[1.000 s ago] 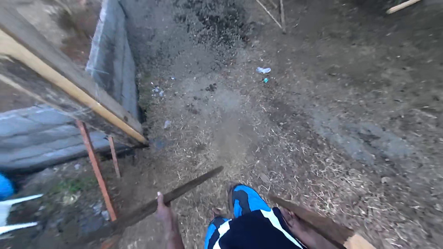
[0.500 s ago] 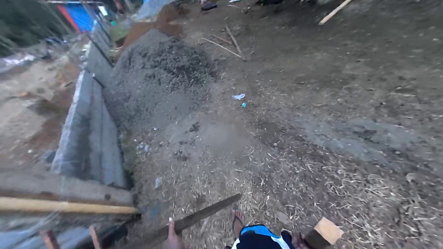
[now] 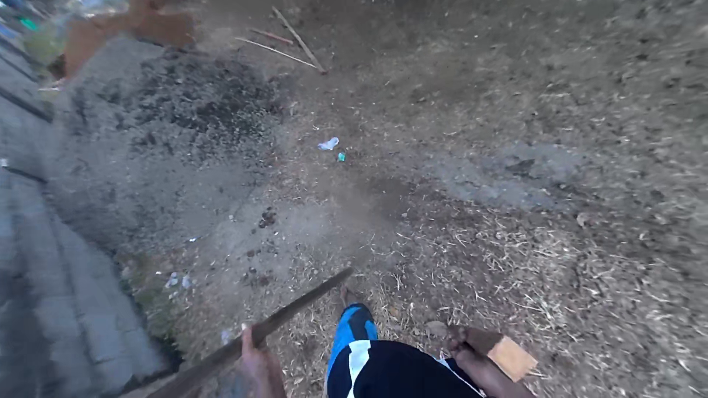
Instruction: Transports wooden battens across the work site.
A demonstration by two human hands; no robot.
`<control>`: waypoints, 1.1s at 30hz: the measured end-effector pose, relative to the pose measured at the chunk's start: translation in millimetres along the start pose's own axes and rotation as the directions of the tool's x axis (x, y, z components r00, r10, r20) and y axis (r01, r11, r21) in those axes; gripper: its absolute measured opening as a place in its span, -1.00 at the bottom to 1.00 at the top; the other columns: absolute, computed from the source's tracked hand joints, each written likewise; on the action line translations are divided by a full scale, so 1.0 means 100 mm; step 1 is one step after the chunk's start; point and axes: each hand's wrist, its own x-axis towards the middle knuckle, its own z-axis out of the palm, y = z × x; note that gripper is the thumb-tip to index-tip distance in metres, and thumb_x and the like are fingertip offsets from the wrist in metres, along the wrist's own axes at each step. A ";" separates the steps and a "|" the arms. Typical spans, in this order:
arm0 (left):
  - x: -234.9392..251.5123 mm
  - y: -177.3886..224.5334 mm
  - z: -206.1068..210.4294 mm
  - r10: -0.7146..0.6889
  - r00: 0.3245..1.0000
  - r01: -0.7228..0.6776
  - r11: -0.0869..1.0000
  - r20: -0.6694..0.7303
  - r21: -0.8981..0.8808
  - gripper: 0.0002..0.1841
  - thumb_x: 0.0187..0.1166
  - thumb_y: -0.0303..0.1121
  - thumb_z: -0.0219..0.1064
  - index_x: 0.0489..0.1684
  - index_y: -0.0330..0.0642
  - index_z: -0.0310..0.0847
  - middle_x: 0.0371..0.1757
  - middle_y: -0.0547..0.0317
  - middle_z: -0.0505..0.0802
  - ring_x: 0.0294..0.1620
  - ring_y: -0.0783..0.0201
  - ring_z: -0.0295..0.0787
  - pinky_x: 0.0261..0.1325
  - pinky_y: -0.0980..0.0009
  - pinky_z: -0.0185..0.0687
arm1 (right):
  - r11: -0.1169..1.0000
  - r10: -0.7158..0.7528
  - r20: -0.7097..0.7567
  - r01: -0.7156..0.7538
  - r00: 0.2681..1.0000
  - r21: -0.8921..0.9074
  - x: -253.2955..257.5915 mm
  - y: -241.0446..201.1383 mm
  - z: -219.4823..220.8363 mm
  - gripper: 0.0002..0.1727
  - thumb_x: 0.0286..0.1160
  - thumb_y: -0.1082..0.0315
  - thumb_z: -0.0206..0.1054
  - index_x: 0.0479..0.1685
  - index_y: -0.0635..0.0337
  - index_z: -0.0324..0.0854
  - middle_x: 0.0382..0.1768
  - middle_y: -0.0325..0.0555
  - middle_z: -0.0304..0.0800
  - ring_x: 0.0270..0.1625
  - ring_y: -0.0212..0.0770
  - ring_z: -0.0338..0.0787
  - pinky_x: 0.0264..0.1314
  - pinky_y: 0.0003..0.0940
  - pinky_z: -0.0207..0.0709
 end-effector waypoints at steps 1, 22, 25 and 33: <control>0.11 -0.02 0.22 -0.003 1.000 0.003 1.000 0.012 0.002 -0.76 0.66 -0.34 0.35 0.15 -0.24 0.58 -0.19 0.16 0.86 -0.20 0.28 0.85 -0.10 0.28 0.85 | 1.000 -0.008 -0.044 0.008 0.999 0.019 0.07 -0.02 0.21 -0.42 0.71 -0.21 -0.12 -0.38 0.03 0.58 -0.48 -0.16 0.75 -0.37 -0.22 0.83 -0.24 -0.28 0.78; 2.45 -0.40 5.41 0.034 0.956 -0.144 0.919 0.290 0.368 -0.46 0.41 -0.36 0.62 0.32 -0.38 0.55 0.03 -0.02 0.88 0.02 0.23 0.87 0.17 0.17 0.84 | 0.942 -0.267 -0.102 0.282 0.958 0.184 2.56 -0.73 3.74 -0.49 0.73 -0.08 -0.03 -0.42 0.03 0.64 -0.58 -0.20 0.68 -0.50 -0.31 0.75 -0.36 -0.34 0.72; 2.66 -0.54 6.17 0.020 0.938 -0.189 0.866 0.346 0.463 -0.48 0.42 -0.29 0.63 0.28 -0.36 0.59 -0.05 0.01 0.90 -0.06 0.24 0.90 0.10 0.16 0.87 | 0.924 -0.261 -0.086 0.274 0.962 0.266 3.14 -1.06 4.37 -0.39 0.70 -0.18 -0.06 -0.49 0.05 0.65 -0.61 -0.20 0.71 -0.56 -0.31 0.75 -0.45 -0.39 0.70; 3.07 -1.02 8.14 0.013 0.915 -0.318 0.640 0.404 0.700 -0.41 0.25 -0.29 0.71 0.23 -0.39 0.63 -0.09 -0.09 0.90 -0.09 0.15 0.89 0.11 0.03 0.81 | 0.965 -0.189 -0.131 0.209 0.973 0.160 4.66 -2.05 6.10 -0.55 0.75 -0.13 -0.08 -0.34 -0.07 0.52 -0.50 -0.18 0.73 -0.39 -0.25 0.80 -0.23 -0.23 0.79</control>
